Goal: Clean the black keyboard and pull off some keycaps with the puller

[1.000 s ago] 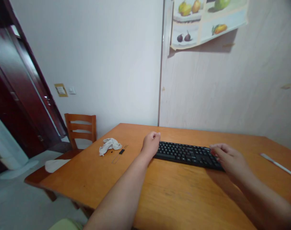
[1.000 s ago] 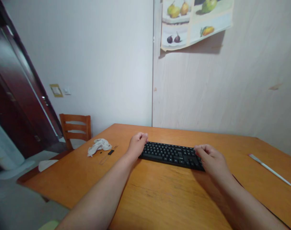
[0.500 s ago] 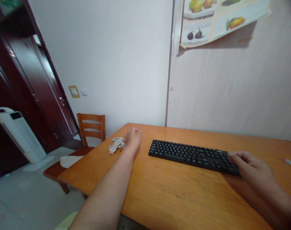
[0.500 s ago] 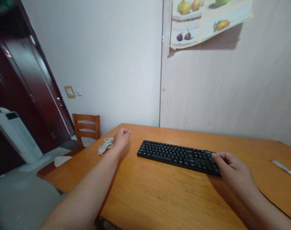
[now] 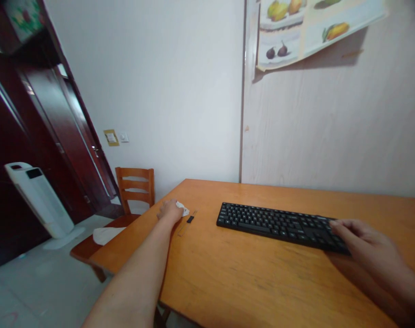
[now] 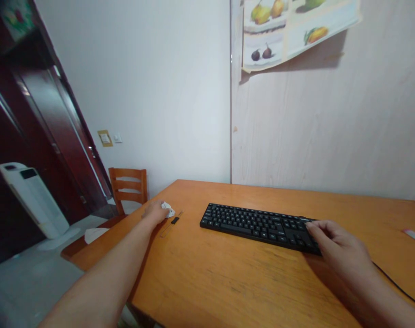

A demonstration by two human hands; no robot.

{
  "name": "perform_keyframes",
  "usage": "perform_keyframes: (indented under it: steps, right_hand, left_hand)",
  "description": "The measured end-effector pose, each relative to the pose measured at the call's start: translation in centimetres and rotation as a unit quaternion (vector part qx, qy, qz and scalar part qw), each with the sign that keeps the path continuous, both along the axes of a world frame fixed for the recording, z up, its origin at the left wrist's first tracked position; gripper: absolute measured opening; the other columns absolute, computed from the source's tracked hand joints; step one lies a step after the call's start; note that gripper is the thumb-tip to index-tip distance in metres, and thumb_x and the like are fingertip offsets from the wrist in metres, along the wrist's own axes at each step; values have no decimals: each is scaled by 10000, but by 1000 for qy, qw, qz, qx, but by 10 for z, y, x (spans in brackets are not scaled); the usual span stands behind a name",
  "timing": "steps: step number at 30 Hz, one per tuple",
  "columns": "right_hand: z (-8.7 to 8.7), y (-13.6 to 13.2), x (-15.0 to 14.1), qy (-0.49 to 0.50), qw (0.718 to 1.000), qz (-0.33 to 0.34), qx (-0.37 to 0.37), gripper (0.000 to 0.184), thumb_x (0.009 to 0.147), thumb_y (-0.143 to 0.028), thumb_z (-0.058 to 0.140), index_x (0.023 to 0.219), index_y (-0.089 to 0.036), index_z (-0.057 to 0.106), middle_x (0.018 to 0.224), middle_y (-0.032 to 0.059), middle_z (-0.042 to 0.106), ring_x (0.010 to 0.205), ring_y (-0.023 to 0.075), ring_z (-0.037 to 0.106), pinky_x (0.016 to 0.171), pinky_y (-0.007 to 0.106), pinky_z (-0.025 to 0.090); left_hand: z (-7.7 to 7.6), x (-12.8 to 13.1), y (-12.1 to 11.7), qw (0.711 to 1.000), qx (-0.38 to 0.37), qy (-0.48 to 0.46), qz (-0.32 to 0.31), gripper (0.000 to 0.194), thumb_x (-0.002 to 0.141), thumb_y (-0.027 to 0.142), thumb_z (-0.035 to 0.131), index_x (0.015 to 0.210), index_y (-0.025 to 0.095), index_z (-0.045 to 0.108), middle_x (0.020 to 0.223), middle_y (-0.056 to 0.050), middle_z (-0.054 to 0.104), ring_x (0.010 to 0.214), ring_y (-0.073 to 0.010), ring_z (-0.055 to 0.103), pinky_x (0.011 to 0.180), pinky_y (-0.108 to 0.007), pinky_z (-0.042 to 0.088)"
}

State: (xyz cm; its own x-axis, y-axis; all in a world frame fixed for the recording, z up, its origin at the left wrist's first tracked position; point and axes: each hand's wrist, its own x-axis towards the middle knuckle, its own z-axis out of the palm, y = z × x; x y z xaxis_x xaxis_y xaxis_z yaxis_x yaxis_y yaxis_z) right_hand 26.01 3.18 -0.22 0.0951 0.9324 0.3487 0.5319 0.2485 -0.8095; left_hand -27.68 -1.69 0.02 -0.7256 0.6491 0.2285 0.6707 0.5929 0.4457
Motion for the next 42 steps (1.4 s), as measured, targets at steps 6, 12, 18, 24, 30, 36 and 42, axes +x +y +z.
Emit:
perform_keyframes:
  steps: [6, 12, 18, 24, 30, 36, 42]
  right_hand:
    - [-13, 5, 5, 12, 1000, 14, 8, 367, 781, -585, 547, 785, -230, 641, 744, 42, 689, 739, 247, 629, 662, 336, 462]
    - [-7, -5, -6, 37, 998, 37, 27, 379, 820, -578, 551, 802, -208, 630, 731, 39, 660, 729, 227, 602, 653, 315, 456]
    - [5, -31, -34, 73, 991, 103, 42, 361, 842, -557, 572, 884, -211, 665, 857, 48, 683, 827, 223, 622, 708, 292, 483]
    - [8, -61, -58, 149, 971, 186, -10, 454, 906, -540, 542, 1241, -244, 618, 1234, 101, 658, 1139, 269, 606, 916, 365, 511]
    - [-11, -73, -72, 162, 940, 296, -47, 561, 886, -452, 621, 1391, -239, 506, 1365, 128, 579, 1142, 278, 604, 937, 417, 505]
    - [-1, -74, -75, 158, 933, 313, -78, 387, 852, -300, 632, 1224, -204, 583, 1035, 57, 680, 905, 208, 623, 799, 336, 511]
    - [7, -74, -75, 267, 904, 310, -122, 198, 794, -233, 628, 985, -182, 627, 840, 15, 647, 757, 167, 568, 691, 286, 458]
  left_hand:
    - [4, -2, -3, 998, 58, 4, -29, 248, 660, 196, 660, 906, 183, 682, 1033, -172, 683, 1000, -340, 639, 821, -399, 472]
    - [40, 35, 4, 977, 193, -11, -89, 268, 769, 177, 494, 995, 170, 639, 1098, -148, 658, 1087, -298, 592, 891, -385, 451]
    - [60, 152, 8, 918, 244, -137, -279, 231, 785, 252, 488, 960, 188, 625, 797, -20, 686, 708, -167, 641, 627, -246, 481]
    - [42, 263, -27, 773, 173, -417, -446, 137, 717, 192, 557, 847, 178, 598, 623, 16, 595, 526, -113, 536, 504, -204, 394]
    - [21, 291, -42, 710, 138, -510, -466, 134, 751, 166, 576, 885, 168, 577, 720, 0, 630, 580, -105, 550, 561, -205, 433]
    - [18, 281, -47, 658, 117, -572, -475, 271, 808, 232, 632, 1052, 180, 524, 870, -37, 659, 667, -129, 596, 615, -232, 462]
    - [20, 281, -51, 652, 132, -559, -495, 346, 776, 131, 583, 1107, 193, 505, 956, -37, 637, 796, -153, 609, 699, -262, 491]
